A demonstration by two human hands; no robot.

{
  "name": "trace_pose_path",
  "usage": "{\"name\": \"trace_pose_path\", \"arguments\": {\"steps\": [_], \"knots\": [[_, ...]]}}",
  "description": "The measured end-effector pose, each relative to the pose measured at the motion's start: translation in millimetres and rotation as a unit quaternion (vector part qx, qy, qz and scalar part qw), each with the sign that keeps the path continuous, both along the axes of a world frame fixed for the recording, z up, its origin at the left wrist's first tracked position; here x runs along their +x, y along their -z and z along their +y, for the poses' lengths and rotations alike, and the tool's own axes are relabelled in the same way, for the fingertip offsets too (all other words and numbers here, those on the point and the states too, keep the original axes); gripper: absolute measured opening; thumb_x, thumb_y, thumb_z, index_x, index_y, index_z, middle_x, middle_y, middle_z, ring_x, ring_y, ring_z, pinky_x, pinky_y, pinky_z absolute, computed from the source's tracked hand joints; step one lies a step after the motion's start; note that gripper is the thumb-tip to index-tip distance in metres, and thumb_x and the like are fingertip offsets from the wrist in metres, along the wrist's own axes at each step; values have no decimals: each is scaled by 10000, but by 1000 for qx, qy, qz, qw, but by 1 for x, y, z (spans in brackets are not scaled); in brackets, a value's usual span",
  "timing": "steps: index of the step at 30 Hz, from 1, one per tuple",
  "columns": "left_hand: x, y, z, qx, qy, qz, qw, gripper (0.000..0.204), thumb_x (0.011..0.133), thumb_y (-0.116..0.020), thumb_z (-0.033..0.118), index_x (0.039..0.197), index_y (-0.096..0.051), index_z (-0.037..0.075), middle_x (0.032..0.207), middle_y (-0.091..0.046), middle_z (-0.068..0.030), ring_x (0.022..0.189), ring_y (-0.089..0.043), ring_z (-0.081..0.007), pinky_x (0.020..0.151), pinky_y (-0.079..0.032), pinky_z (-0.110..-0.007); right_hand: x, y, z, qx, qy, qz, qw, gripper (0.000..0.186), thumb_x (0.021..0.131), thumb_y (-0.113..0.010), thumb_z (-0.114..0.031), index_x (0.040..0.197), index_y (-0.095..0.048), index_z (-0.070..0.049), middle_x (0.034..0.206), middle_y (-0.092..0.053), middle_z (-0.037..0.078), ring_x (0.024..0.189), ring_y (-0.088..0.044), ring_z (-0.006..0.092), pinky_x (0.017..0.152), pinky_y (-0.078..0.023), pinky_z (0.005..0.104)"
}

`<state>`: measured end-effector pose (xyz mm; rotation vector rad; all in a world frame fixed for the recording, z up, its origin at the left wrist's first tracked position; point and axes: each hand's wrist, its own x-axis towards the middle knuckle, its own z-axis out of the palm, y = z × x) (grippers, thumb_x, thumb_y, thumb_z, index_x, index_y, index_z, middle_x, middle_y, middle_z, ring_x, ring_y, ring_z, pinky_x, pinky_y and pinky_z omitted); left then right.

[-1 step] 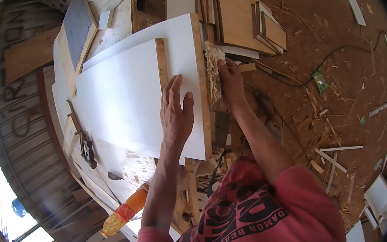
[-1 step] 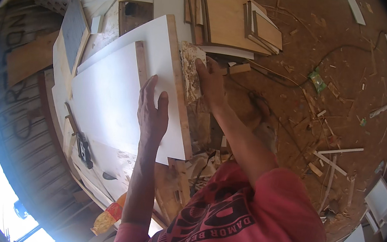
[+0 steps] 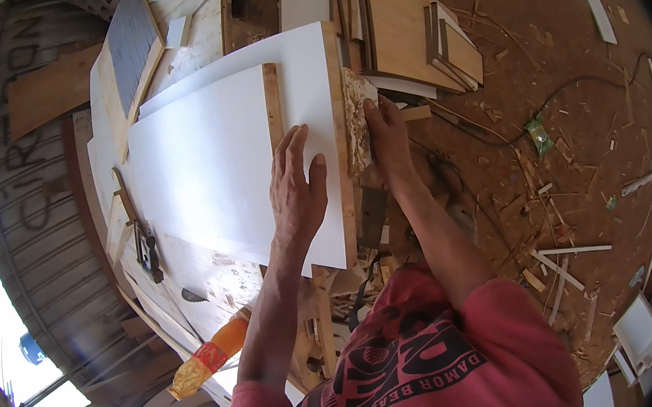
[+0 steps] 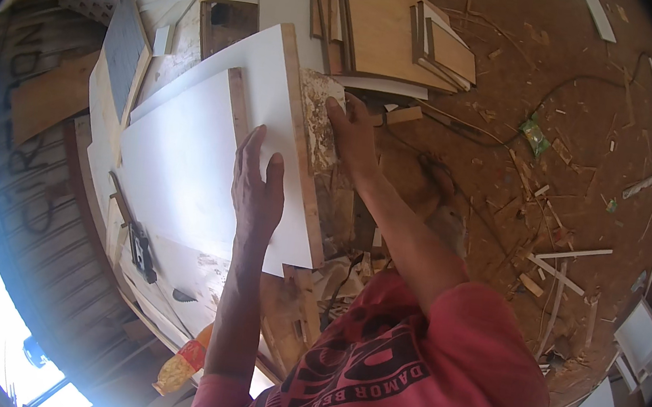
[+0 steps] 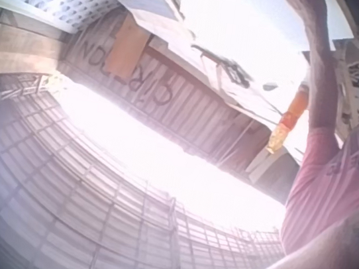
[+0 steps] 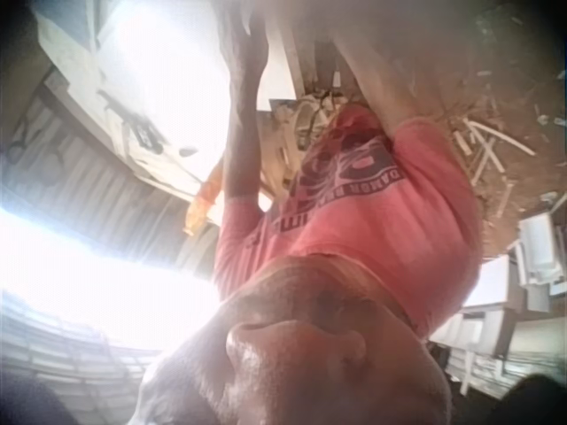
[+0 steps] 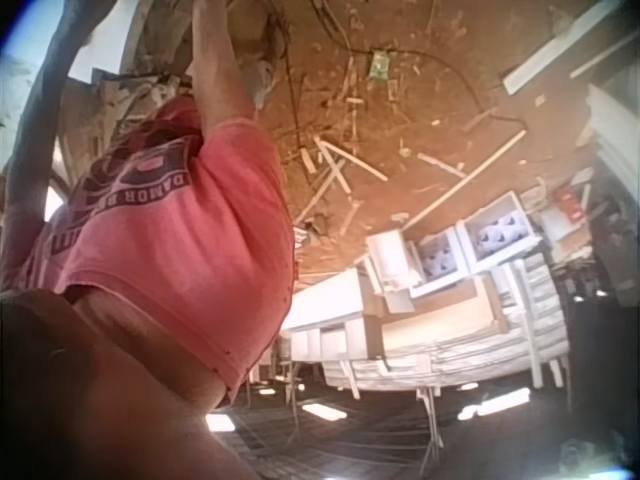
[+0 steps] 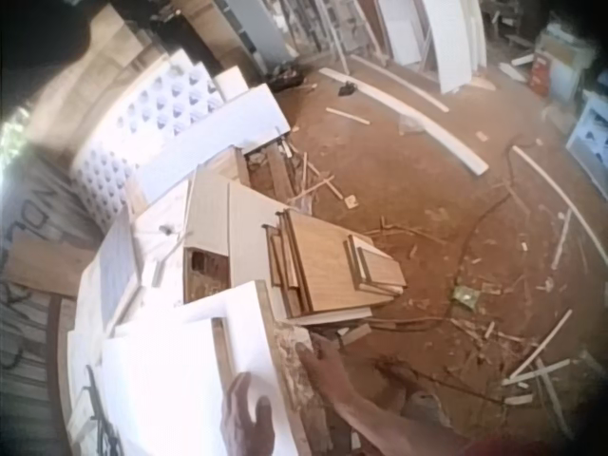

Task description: The person applies adhesive from a bottle to a wooden board and a strip of edge banding, then presses the strip onto the edge of the board.

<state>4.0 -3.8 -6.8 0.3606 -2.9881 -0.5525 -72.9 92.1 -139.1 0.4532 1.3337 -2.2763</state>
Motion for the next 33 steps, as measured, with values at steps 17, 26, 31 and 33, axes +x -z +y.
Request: {"name": "trace_pose_path", "arguments": {"steps": [17, 26, 31, 33], "knots": [[-3, 3, -2, -25, 23, 1, 999, 437, 928, -522, 137, 1339, -406, 46, 1315, -456, -193, 1222, -453, -350, 989, -407, -443, -13, 6, 0, 193, -6, 11, 981, 657, 865, -631, -372, 1328, -399, 32, 1090, -562, 207, 1022, -555, 226, 861, -448, 332], [1, 8, 1, -40, 18, 15, 999, 419, 950, -499, 173, 1337, -408, 41, 1326, -455, -186, 1235, -449, -348, 1011, -391, -431, 70, 17, 31, -43, -27, -48, 998, 589, 908, -600, -335, 1302, -409, 59, 1125, -558, 167, 1028, -544, 170, 806, -473, 291], [-1, 8, 4, -46, 20, 15, 999, 416, 946, -500, 156, 1336, -410, 42, 1325, -456, -182, 1234, -451, -344, 1009, -395, -426, 92, 7, 16, -71, -23, -58, 996, 596, 916, -585, -348, 1311, -401, 59, 1153, -552, 177, 1019, -545, 175, 856, -447, 294], [-1, 10, 3, -50, 24, 18, 998, 415, 944, -502, 150, 1336, -411, 48, 1321, -458, -179, 1230, -454, -342, 1004, -399, -425, 91, 3, 12, -35, -15, -30, 999, 619, 918, -575, -368, 1325, -385, 58, 1151, -550, 184, 1018, -547, 188, 882, -432, 302]]}}
